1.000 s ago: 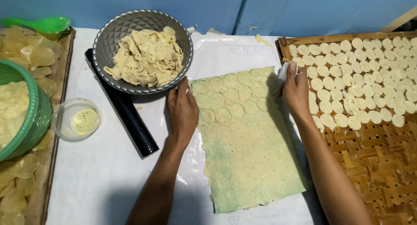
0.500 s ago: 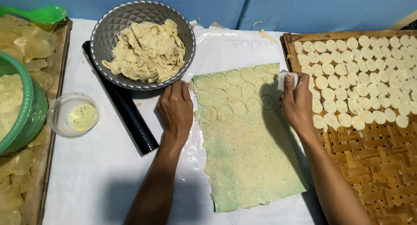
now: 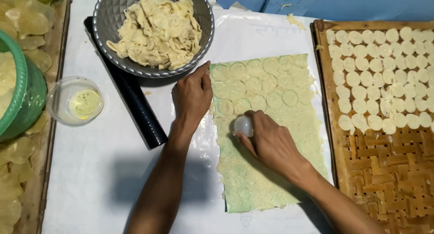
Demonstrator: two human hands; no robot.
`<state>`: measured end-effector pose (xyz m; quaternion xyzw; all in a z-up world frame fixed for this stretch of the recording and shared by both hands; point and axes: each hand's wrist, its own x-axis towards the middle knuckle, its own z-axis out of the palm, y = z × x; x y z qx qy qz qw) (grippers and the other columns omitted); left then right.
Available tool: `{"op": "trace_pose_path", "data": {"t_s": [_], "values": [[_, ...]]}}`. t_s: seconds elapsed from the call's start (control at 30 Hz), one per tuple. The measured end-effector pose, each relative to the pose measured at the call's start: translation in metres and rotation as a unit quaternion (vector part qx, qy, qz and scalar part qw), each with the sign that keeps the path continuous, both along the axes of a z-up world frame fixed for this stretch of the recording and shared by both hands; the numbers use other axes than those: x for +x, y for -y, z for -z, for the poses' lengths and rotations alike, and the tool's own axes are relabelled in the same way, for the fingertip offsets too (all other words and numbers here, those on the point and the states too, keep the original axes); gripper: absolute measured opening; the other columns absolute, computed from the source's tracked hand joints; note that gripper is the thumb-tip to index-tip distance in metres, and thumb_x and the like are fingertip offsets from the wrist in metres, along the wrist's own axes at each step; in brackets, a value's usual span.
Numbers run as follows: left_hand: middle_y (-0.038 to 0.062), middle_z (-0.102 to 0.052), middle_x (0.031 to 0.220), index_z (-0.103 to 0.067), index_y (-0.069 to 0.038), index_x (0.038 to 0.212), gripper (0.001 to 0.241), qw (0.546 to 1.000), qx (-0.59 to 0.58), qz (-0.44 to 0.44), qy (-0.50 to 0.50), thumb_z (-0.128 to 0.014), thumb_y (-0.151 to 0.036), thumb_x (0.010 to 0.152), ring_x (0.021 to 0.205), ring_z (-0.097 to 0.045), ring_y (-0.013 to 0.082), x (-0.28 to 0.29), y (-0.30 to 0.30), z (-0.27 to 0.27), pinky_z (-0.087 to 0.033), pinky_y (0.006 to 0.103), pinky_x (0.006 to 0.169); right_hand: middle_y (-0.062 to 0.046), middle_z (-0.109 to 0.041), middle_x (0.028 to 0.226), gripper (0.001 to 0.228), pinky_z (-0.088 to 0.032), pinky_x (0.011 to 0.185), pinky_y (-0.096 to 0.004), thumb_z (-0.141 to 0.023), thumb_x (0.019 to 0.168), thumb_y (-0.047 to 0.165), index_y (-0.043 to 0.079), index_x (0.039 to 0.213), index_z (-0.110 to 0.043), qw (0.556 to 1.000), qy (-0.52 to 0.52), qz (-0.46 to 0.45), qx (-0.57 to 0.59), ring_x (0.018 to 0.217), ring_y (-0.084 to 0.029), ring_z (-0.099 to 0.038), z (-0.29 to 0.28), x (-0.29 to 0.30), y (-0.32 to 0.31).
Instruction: Stamp out small circles from a flat sheet of dough using a round cutter and arrange them on a tray.
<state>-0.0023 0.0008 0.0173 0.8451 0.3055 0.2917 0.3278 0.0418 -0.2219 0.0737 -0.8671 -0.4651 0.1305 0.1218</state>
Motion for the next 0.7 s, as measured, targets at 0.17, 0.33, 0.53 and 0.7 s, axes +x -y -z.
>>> {"op": "trace_pose_path", "data": {"t_s": [0.17, 0.33, 0.53, 0.7], "values": [[0.014, -0.078, 0.093, -0.076, -0.018, 0.12, 0.031, 1.0, 0.003, -0.003, 0.008, -0.054, -0.019, 0.099, 0.088, -0.074, 0.0402, -0.001, 0.002, -0.004, -0.058, 0.0533, 0.072, -0.009, -0.057, 0.091, 0.045, -0.059, 0.064, -0.048, -0.05, 0.101, 0.046, 0.007, 0.125, -0.052, 0.994, 0.078, -0.07, -0.015, 0.09, -0.034, -0.067, 0.008, -0.014, -0.02], [0.013, -0.079, 0.094, -0.076, -0.017, 0.121, 0.032, 1.0, 0.006, 0.0, 0.007, -0.054, -0.017, 0.098, 0.085, -0.074, 0.0398, -0.001, -0.001, -0.002, -0.059, 0.0543, 0.07, -0.007, -0.052, 0.089, 0.051, -0.059, 0.057, -0.045, -0.043, 0.102, 0.05, 0.004, 0.123, -0.051, 0.986, 0.143, -0.089, -0.023, 0.085, -0.029, -0.065, 0.017, -0.02, -0.033], [0.015, -0.078, 0.091, -0.076, -0.015, 0.12, 0.032, 1.0, 0.0, 0.009, 0.003, -0.053, -0.015, 0.098, 0.084, -0.074, 0.0418, -0.002, 0.001, -0.005, -0.058, 0.0565, 0.068, 0.0, -0.05, 0.075, 0.053, -0.056, 0.046, -0.034, -0.035, 0.105, 0.053, 0.005, 0.111, -0.055, 0.954, 0.29, -0.046, -0.059, 0.062, -0.019, -0.067, 0.026, -0.036, -0.044], [0.015, -0.077, 0.086, -0.077, -0.017, 0.12, 0.032, 1.0, 0.005, -0.001, 0.002, -0.055, -0.016, 0.097, 0.081, -0.073, 0.0414, 0.0, 0.0, -0.003, -0.058, 0.0553, 0.067, -0.004, -0.052, 0.078, 0.046, -0.058, 0.048, -0.04, -0.037, 0.104, 0.046, 0.005, 0.119, -0.052, 0.957, 0.245, -0.14, -0.068, 0.063, -0.024, -0.068, 0.009, -0.021, -0.04]]}}
